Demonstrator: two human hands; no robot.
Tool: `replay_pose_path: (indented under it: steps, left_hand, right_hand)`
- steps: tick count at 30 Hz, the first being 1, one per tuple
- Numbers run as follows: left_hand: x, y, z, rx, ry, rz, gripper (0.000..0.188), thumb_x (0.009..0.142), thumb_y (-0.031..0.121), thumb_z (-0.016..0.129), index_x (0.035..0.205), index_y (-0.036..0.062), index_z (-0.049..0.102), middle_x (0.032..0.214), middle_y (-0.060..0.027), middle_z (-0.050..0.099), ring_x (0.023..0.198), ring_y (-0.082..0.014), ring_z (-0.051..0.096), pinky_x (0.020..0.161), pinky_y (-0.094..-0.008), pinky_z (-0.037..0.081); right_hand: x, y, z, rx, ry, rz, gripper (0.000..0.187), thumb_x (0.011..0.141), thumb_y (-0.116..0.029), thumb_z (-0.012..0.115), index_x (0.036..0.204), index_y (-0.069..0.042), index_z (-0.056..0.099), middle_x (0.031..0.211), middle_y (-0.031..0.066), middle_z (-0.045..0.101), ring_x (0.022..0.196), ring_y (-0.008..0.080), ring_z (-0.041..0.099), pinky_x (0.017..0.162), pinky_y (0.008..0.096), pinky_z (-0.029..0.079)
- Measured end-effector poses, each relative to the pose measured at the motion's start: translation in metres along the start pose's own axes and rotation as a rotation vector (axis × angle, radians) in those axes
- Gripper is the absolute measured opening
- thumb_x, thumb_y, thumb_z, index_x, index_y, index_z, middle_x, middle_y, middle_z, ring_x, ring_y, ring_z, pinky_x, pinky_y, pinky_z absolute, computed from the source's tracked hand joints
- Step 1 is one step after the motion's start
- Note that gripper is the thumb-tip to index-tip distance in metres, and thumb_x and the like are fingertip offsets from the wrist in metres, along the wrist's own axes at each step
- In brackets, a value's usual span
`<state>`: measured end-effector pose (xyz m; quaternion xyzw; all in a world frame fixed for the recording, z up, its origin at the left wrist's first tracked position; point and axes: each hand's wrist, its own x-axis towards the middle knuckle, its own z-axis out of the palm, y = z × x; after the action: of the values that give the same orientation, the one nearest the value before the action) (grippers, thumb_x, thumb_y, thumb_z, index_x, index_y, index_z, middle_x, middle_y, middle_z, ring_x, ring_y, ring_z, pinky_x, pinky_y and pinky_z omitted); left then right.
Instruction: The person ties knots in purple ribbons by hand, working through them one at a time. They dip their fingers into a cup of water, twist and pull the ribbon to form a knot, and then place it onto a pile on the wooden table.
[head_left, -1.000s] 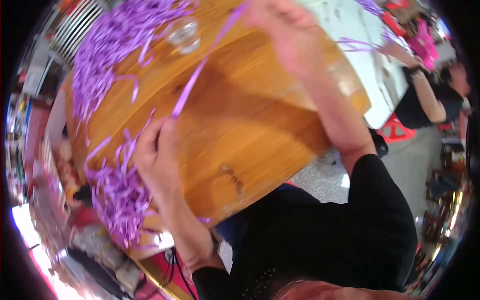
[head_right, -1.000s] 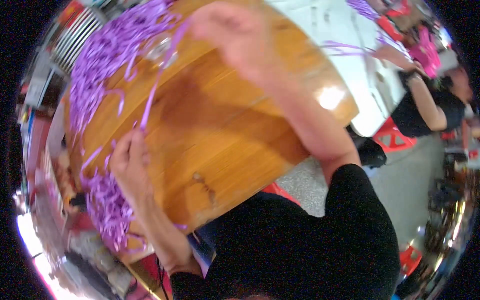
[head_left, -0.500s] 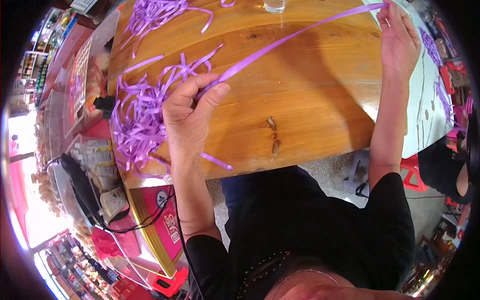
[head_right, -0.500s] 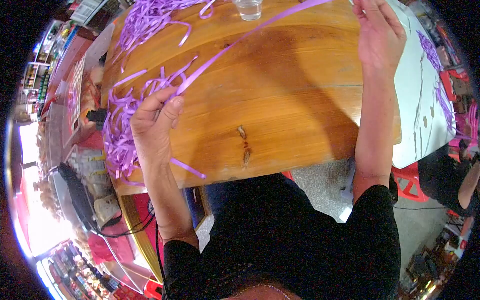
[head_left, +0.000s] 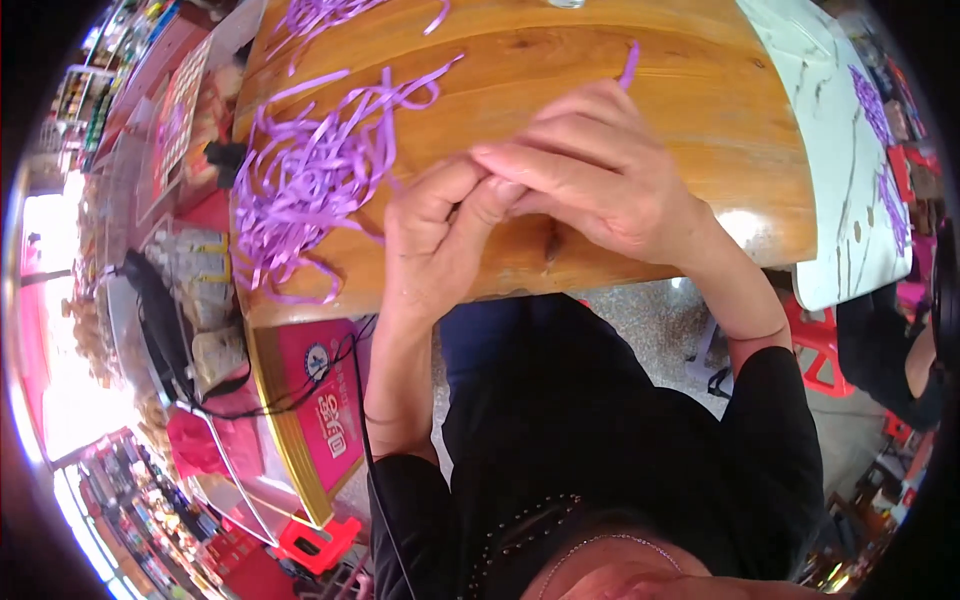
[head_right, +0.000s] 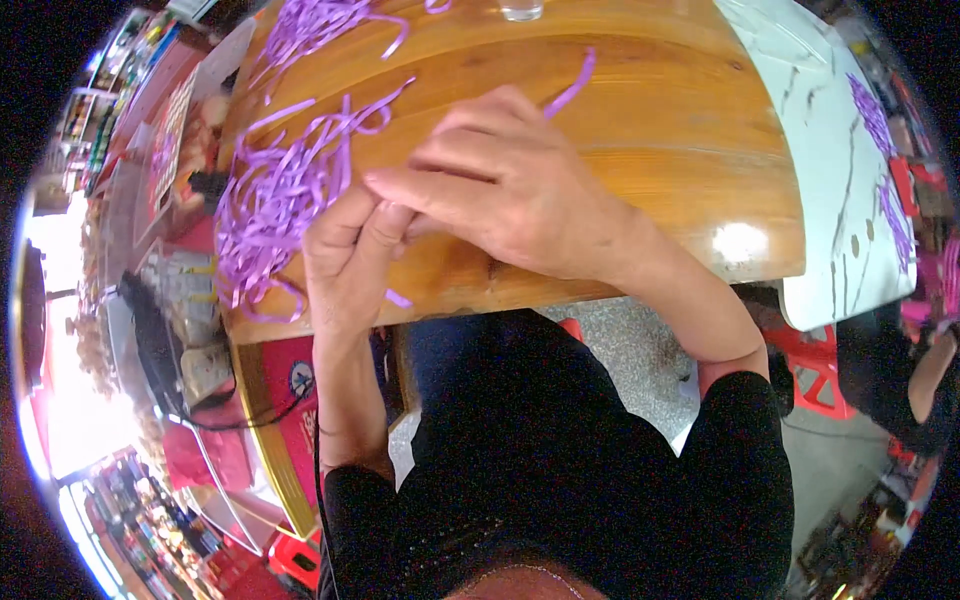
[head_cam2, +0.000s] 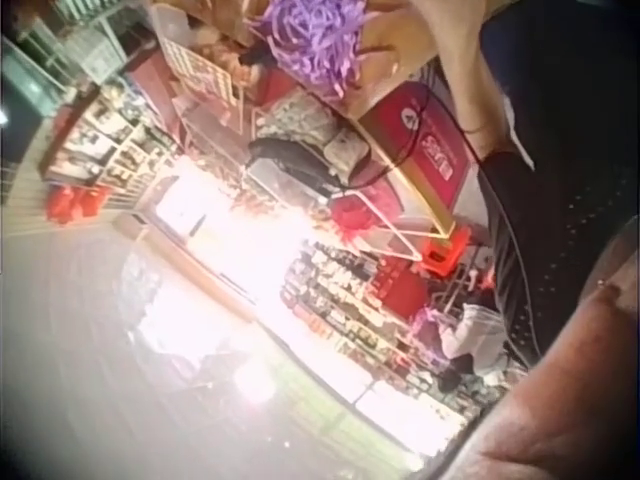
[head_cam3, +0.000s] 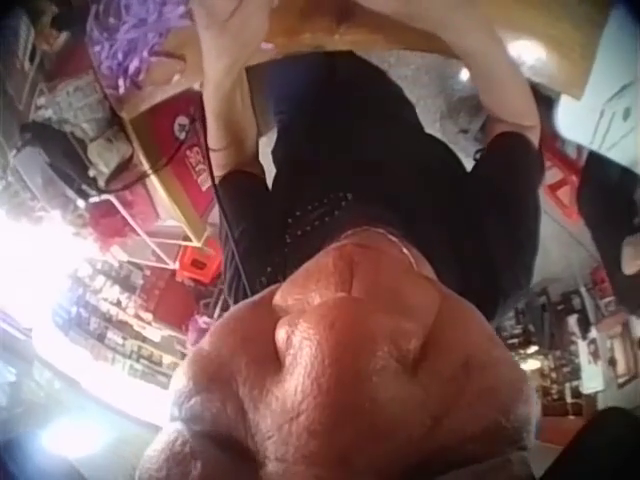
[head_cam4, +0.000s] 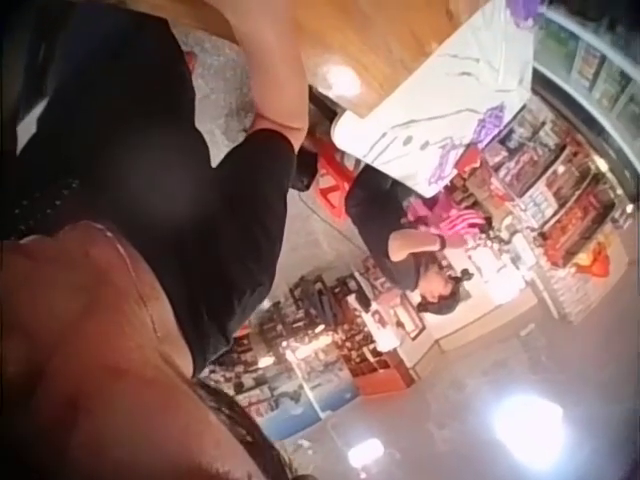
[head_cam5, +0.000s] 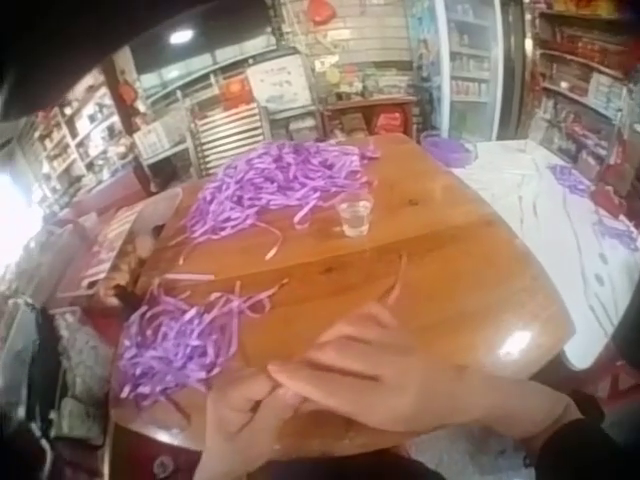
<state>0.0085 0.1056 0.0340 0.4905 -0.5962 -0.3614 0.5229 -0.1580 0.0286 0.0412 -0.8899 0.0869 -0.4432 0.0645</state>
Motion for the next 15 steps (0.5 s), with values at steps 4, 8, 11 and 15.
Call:
replay_pose_path:
  steps: [4,8,11,15]
  left_hand:
    - [-0.009,-0.001,0.001,0.062,-0.017,0.177,0.009,0.085,0.007,0.061,0.086,-0.0013,0.062,0.069,-0.0091,0.056,0.062,-0.0171,0.054,0.058,-0.0266,0.042]
    - [-0.022,0.002,-0.002,0.188,-0.041,0.197,0.009,0.082,0.008,0.065,0.081,-0.0007,0.062,0.064,-0.0075,0.053,0.057,-0.0171,0.051,0.052,-0.0276,0.039]
    - [-0.032,0.01,-0.005,0.271,-0.016,0.215,0.011,0.077,0.008,0.07,0.076,0.0006,0.062,0.061,-0.0058,0.05,0.051,-0.016,0.047,0.046,-0.0279,0.036]
    - [-0.048,0.01,-0.029,0.374,-0.055,0.189,0.007,0.074,0.003,0.069,0.076,0.0006,0.063,0.062,-0.0044,0.054,0.05,-0.0123,0.048,0.046,-0.0256,0.036]
  right_hand:
    - [-0.004,-0.01,0.0,0.035,-0.017,-0.006,0.036,0.059,-0.01,0.074,0.093,0.0,0.067,0.082,0.007,0.062,0.072,0.0218,0.056,0.063,0.032,0.041]
    - [-0.011,-0.015,-0.015,0.044,-0.079,-0.043,0.035,0.058,-0.008,0.074,0.09,0.001,0.066,0.079,0.0075,0.061,0.069,0.023,0.055,0.062,0.0321,0.041]
    - [-0.015,-0.02,-0.035,0.032,-0.136,-0.014,0.031,0.058,-0.006,0.074,0.087,0.002,0.065,0.08,0.0089,0.06,0.07,0.0243,0.055,0.062,0.0321,0.041]
    - [-0.036,-0.015,-0.069,-0.105,-0.214,0.092,0.025,0.065,0.001,0.07,0.089,0.004,0.063,0.081,0.0122,0.059,0.073,0.0264,0.055,0.065,0.0335,0.043]
